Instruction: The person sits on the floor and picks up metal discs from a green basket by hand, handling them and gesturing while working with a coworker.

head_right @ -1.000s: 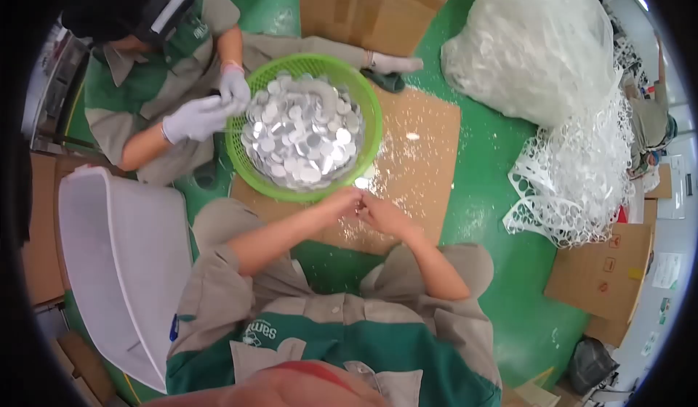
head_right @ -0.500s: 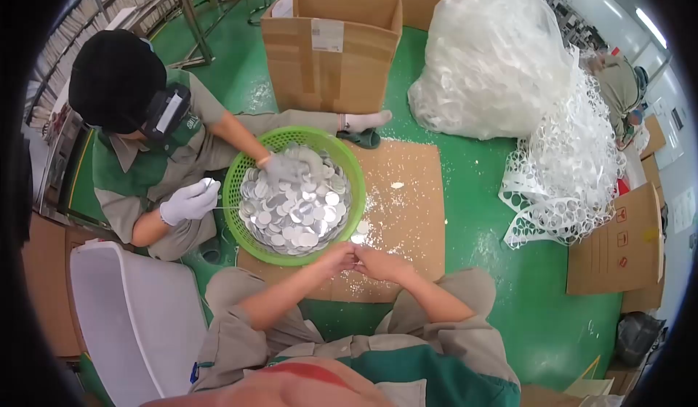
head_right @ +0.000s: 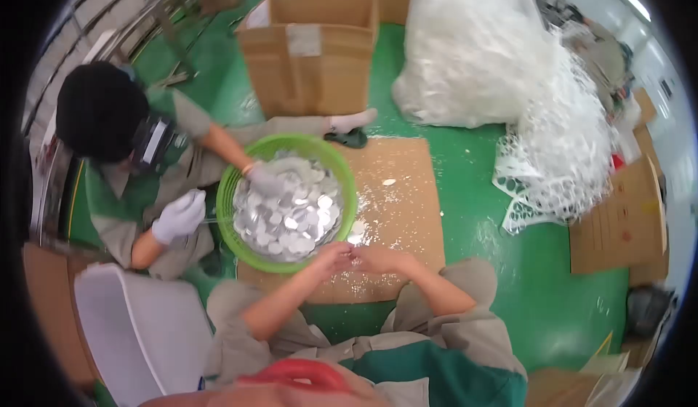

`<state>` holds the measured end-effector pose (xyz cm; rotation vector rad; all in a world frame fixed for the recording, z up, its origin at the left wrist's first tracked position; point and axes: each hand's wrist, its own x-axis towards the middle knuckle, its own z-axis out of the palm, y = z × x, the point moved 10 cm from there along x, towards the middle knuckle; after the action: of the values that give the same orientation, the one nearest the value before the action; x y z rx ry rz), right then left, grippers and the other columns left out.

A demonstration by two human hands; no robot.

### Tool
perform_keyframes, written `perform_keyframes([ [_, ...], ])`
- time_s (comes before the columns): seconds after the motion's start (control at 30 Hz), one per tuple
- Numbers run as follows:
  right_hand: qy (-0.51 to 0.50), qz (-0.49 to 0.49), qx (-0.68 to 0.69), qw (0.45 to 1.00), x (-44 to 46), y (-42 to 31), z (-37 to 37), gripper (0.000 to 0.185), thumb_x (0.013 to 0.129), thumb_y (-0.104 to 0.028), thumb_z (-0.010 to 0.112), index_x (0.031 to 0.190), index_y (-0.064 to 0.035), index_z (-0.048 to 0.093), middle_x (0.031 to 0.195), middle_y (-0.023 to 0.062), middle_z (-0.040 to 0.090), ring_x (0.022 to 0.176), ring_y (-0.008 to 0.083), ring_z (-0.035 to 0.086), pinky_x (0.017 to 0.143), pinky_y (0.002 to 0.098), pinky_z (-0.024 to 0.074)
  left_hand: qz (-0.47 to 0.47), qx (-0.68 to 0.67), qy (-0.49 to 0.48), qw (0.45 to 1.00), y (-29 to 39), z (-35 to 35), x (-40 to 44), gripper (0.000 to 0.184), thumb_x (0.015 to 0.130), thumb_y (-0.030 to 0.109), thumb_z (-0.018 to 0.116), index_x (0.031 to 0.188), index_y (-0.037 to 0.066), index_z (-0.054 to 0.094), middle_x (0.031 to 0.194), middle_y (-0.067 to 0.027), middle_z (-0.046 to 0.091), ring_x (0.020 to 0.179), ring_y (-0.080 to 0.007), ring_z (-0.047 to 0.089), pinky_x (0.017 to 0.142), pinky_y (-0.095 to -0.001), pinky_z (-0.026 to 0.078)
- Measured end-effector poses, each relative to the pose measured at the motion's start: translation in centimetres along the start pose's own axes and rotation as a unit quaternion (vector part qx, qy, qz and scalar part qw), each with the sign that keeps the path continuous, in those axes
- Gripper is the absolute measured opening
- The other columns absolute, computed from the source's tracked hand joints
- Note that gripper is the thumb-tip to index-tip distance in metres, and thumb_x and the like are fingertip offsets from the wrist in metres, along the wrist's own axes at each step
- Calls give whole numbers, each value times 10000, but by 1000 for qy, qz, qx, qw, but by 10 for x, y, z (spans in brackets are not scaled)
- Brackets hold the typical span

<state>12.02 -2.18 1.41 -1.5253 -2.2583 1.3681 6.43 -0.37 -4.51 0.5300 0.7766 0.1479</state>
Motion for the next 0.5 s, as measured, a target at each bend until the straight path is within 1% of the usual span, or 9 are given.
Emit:
perform_keyframes([
  [0.07,-7,62,52,997,-22,-28,-52,541,874,-211,552,1344,-66,327,1153,196,551,1042,277,560,838,356,469,-25,-11,33,999,-2,-9,1,245,845,175,566,1061,69,520,1070,-54,540,940,-178,544,800,-338,473],
  [0.13,107,59,237,964,-46,-53,-110,495,876,-237,562,1310,-69,390,1277,151,476,1117,247,513,855,366,476,-35,-29,55,997,2,-13,-2,268,854,191,559,1085,67,507,1109,-54,516,974,-203,534,814,-359,473],
  [0.2,174,-34,313,933,-73,-102,-167,515,886,-301,555,1324,-96,376,1341,112,407,1178,247,461,889,409,468,-22,-39,42,998,0,-24,16,303,829,196,589,1097,84,503,1096,-48,505,991,-228,518,800,-398,473],
  [0.27,195,-130,377,896,-95,-120,-207,611,887,-347,556,1392,-162,267,1391,141,327,1256,266,378,921,400,447,17,-44,30,998,0,-28,17,318,806,241,620,1079,120,510,1087,-33,491,1007,-238,492,789,-429,464],
  [0.33,309,-292,531,733,-113,-112,-244,712,878,-453,520,1431,-213,142,1455,151,199,1306,304,294,983,465,387,9,-67,43,997,11,-18,7,277,808,214,607,1046,109,510,1001,-32,495,1012,-234,497,761,-431,466],
  [0.37,430,-211,533,698,-107,-60,-240,813,848,-554,481,1442,-238,25,1486,144,83,1348,320,188,1023,509,320,-10,-68,64,996,15,-19,7,319,811,198,607,1102,117,504,1051,-46,501,1023,-233,505,797,-432,469],
  [0.43,455,-42,615,643,-91,30,-148,833,844,-572,468,1442,-227,2,1490,139,48,1356,329,153,1033,534,284,-55,-70,70,994,-33,-19,-1,380,812,194,610,1167,133,490,1106,-62,500,1025,-231,514,835,-437,466],
  [0.47,466,11,638,612,-78,58,-130,843,842,-582,462,1442,-222,-10,1492,137,30,1360,334,136,1038,547,266,-37,-49,50,997,-25,-22,10,394,811,205,615,1176,139,482,1111,-64,493,1016,-230,513,837,-440,460],
  [0.5,461,11,650,605,-59,64,-141,837,845,-575,460,1442,-208,2,1490,145,31,1361,331,137,1044,546,259,-4,-28,29,999,0,-20,21,408,810,216,619,1185,145,474,1116,-66,486,1008,-228,512,839,-444,455],
])
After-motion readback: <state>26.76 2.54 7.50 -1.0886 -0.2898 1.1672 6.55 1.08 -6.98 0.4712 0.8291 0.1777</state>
